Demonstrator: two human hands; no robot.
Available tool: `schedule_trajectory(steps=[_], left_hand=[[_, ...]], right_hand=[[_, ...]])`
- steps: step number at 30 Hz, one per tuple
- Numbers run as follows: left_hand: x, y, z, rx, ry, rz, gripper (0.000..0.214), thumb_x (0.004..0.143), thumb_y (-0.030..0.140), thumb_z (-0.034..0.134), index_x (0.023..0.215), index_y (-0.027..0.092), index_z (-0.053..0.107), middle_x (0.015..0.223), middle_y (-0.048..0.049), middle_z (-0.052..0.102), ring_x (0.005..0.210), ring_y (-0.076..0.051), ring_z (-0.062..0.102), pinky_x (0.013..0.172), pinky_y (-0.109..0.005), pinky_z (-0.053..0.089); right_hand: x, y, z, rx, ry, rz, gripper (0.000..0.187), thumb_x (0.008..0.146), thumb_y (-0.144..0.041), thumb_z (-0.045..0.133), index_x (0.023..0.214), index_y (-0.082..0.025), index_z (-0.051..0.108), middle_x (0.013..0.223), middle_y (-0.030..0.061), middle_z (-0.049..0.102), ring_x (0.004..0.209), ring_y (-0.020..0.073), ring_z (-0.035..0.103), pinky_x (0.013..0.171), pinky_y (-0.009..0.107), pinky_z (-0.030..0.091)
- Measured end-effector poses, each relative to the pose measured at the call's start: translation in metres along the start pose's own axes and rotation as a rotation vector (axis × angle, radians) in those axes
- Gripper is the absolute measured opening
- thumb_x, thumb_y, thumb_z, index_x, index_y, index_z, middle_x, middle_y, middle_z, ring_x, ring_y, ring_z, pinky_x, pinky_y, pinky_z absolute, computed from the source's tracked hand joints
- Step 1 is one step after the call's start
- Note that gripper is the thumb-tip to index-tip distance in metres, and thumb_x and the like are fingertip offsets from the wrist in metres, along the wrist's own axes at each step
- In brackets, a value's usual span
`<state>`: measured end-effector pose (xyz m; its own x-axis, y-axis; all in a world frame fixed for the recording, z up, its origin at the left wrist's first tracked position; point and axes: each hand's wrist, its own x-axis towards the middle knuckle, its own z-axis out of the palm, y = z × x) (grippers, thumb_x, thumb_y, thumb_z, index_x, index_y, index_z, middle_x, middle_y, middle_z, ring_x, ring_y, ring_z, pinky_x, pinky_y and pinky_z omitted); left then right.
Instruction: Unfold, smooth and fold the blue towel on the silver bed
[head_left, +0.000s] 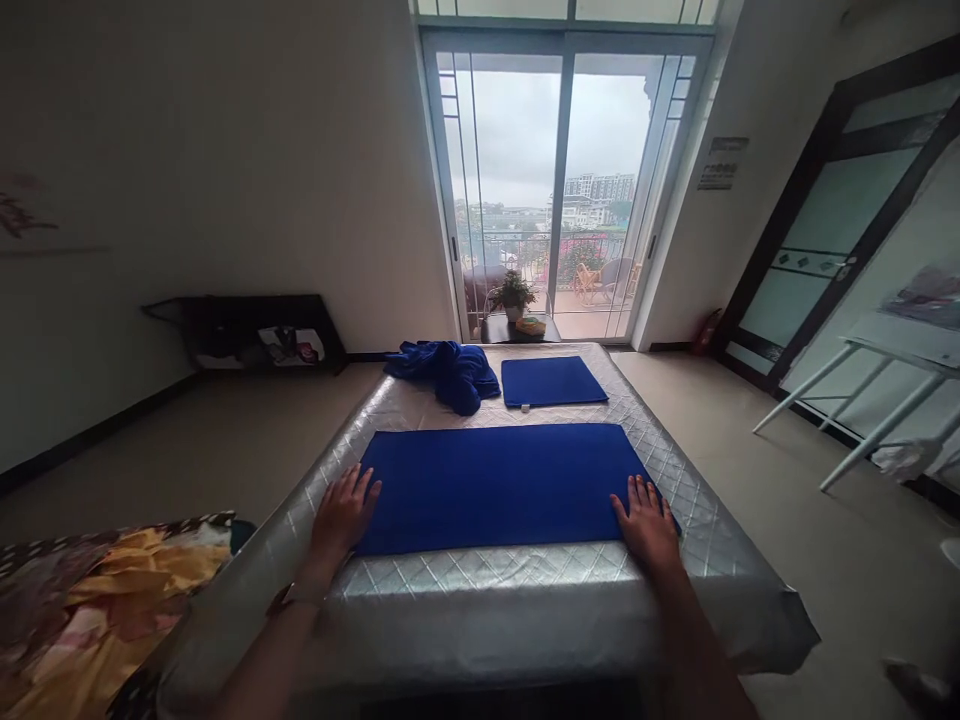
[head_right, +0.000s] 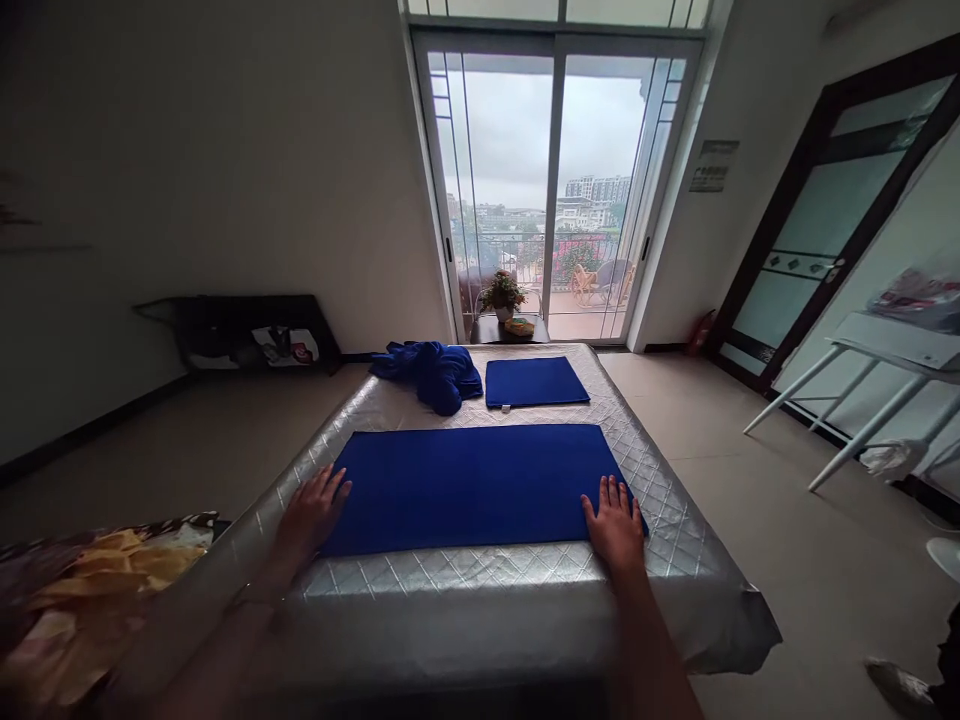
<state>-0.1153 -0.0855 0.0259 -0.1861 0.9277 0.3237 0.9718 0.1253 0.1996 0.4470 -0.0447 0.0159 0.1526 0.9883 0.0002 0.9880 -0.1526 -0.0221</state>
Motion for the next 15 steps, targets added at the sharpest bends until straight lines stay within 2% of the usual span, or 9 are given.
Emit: schedule_trajectory(steps=[2,4,6,9,11,13,15], left_hand=[[-0.003,0.017,-0.002,-0.023,0.015,0.021,0.073,0.100,0.059,0.017,0.148,0.013,0.047,0.158,-0.0193,0.042,0.152,-0.038,0.026,0.125,-0.055,0.016],[-0.007,0.048,0.002,-0.024,-0.020,0.069,0.076,0.100,0.060,0.014,0.148,0.013,0.049,0.159,-0.0192,0.041,0.152,-0.036,0.026,0.126,-0.052,0.018],[-0.013,0.092,0.013,-0.021,-0.084,0.160,0.077,0.100,0.060,0.013,0.149,0.011,0.048,0.160,-0.0187,0.039,0.152,-0.032,0.028,0.126,-0.049,0.020],[-0.025,0.162,0.037,-0.062,-0.208,0.376,0.070,0.102,0.059,0.019,0.157,0.018,0.034,0.166,-0.0113,0.030,0.154,-0.026,0.022,0.126,-0.051,0.020],[-0.031,0.197,0.052,-0.089,-0.278,0.460,0.068,0.102,0.059,0.021,0.160,0.023,0.027,0.167,-0.0096,0.024,0.155,-0.026,0.019,0.126,-0.053,0.020],[-0.035,0.214,0.061,-0.105,-0.322,0.470,0.070,0.102,0.060,0.021,0.161,0.024,0.021,0.168,-0.0092,0.020,0.156,-0.026,0.015,0.126,-0.054,0.020],[-0.037,0.212,0.065,-0.111,-0.338,0.423,0.072,0.101,0.062,0.019,0.161,0.024,0.019,0.168,-0.0084,0.018,0.156,-0.026,0.013,0.126,-0.053,0.017]], right_hand=[[-0.001,-0.002,-0.001,0.008,0.009,0.000,0.073,0.102,-0.053,0.018,0.162,-0.010,0.017,0.169,0.0064,0.015,0.155,0.0233,0.013,0.125,0.046,0.009],[-0.001,-0.003,-0.001,0.016,0.014,0.001,0.073,0.102,-0.052,0.018,0.162,-0.010,0.018,0.169,0.0064,0.015,0.155,0.0234,0.013,0.125,0.046,0.008],[-0.002,-0.003,-0.002,0.026,0.011,0.001,0.073,0.102,-0.052,0.018,0.161,-0.010,0.018,0.169,0.0066,0.014,0.155,0.0239,0.013,0.125,0.047,0.009],[-0.003,-0.003,-0.004,0.029,0.006,-0.008,0.073,0.101,-0.052,0.019,0.161,-0.010,0.020,0.169,0.0070,0.016,0.155,0.0244,0.013,0.125,0.047,0.010],[-0.004,-0.003,-0.006,0.023,0.006,-0.012,0.073,0.101,-0.052,0.019,0.161,-0.010,0.020,0.169,0.0073,0.016,0.155,0.0246,0.014,0.125,0.046,0.010],[-0.005,-0.004,-0.008,0.024,0.002,-0.008,0.073,0.101,-0.052,0.019,0.161,-0.010,0.021,0.168,0.0076,0.017,0.155,0.0248,0.014,0.125,0.046,0.009],[-0.006,-0.004,-0.009,0.036,0.006,-0.007,0.072,0.101,-0.051,0.019,0.161,-0.010,0.022,0.168,0.0083,0.019,0.155,0.0248,0.015,0.125,0.045,0.008]])
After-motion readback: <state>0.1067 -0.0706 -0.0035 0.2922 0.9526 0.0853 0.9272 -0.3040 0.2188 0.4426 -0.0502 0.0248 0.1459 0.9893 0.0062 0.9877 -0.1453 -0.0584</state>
